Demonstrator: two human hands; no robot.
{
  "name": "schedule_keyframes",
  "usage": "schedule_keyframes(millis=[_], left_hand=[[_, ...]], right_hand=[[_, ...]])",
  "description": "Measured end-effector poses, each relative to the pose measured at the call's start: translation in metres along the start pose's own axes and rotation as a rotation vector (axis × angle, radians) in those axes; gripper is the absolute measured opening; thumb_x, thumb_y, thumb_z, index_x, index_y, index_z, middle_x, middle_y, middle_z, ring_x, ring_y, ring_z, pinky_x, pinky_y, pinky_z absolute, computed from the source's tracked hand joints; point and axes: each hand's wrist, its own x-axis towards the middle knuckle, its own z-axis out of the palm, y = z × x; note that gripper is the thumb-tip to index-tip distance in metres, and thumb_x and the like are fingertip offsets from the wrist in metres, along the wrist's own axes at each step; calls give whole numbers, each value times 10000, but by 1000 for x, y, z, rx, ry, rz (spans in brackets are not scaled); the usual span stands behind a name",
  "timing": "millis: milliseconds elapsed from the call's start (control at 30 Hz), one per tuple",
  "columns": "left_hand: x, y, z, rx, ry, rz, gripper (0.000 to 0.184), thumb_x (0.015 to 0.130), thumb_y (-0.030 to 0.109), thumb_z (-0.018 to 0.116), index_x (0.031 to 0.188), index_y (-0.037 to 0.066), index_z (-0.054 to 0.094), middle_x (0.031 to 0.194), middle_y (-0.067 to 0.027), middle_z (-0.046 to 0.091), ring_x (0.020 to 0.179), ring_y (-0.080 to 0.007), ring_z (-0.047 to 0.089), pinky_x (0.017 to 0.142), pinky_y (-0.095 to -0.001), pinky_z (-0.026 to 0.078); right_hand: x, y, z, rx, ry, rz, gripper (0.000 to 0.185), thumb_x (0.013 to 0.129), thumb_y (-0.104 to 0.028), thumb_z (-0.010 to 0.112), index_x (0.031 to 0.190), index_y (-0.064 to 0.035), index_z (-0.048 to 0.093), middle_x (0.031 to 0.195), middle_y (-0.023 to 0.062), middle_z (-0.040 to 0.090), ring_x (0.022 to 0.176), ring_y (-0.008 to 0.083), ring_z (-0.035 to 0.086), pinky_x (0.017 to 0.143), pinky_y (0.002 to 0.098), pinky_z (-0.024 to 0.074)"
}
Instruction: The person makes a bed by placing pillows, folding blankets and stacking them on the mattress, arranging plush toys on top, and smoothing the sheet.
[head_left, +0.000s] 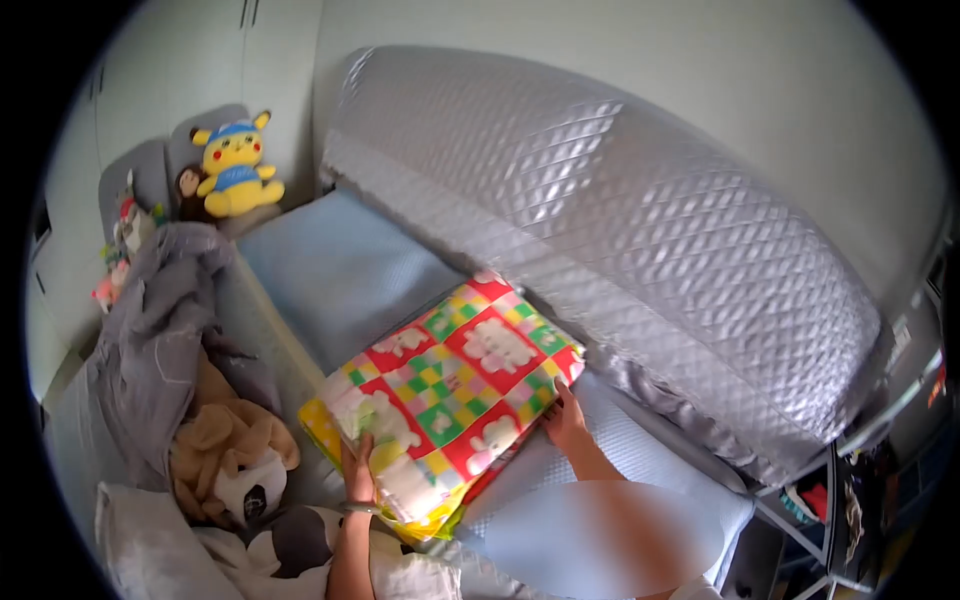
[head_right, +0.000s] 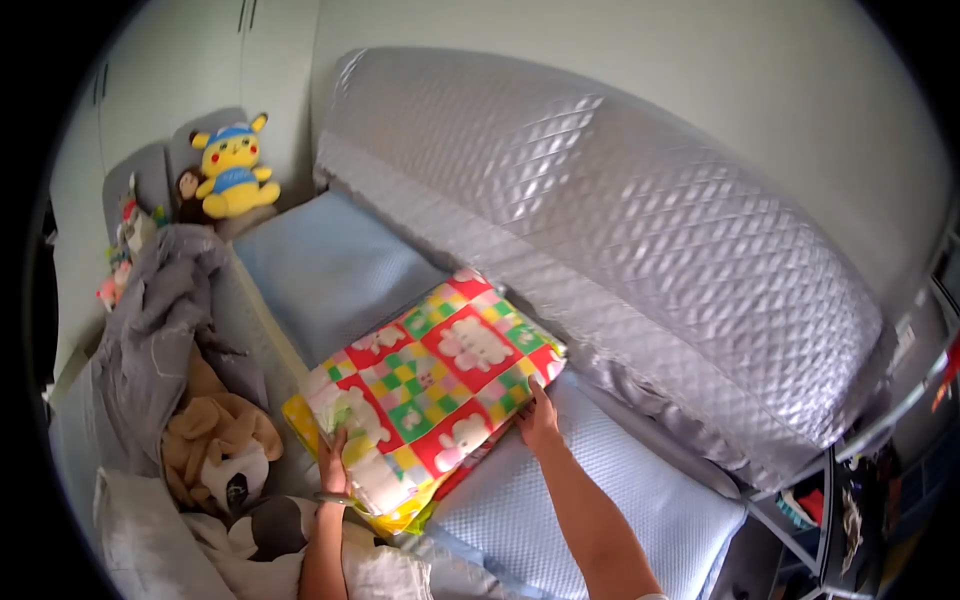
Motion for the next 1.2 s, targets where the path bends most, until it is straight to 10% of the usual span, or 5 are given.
schedule_keyframes(millis=[333,700,767,933,1200], left_hand=[[-30,32,33,193,-227,172,684,808,3,664,1384,44,298,1253,-77,494,1108,-183,514,956,-320,426],[-38,34,37,338,-103,11,600,815,73,691,1320,34,371,1295,-131,458,1178,-243,479,1004,-381,398],[-51,55,51,1550,228,309,665,793,251,735,1314,2,407,1413,-220,316,1297,-376,348,1068,-449,318],[-35,34,26,1186,-23,260,798,770,304,744,1401,13,353,1511,-270,132,1391,-452,164,1118,-481,224],[-30,25,19,1082,-93,377,750,800,219,721,1409,18,334,1479,-275,229,1374,-418,241,1106,-461,248]], right_hand=[[1,-21,69,-326,-232,-898,440,791,-87,713,1179,-32,511,1058,73,608,932,172,574,809,317,467],[54,12,29,-842,507,-681,706,760,-323,749,1331,-49,438,1145,214,488,1167,361,450,980,433,379],[44,3,58,-863,700,-463,760,771,-376,720,1377,-75,374,1162,199,502,1149,325,475,949,463,408],[85,-35,52,-182,113,-567,463,702,-98,777,1109,-19,570,968,107,638,786,244,637,692,403,548],[77,-41,-30,-1047,197,-759,603,812,-325,730,1288,-39,496,1073,116,635,1009,190,583,844,349,471]])
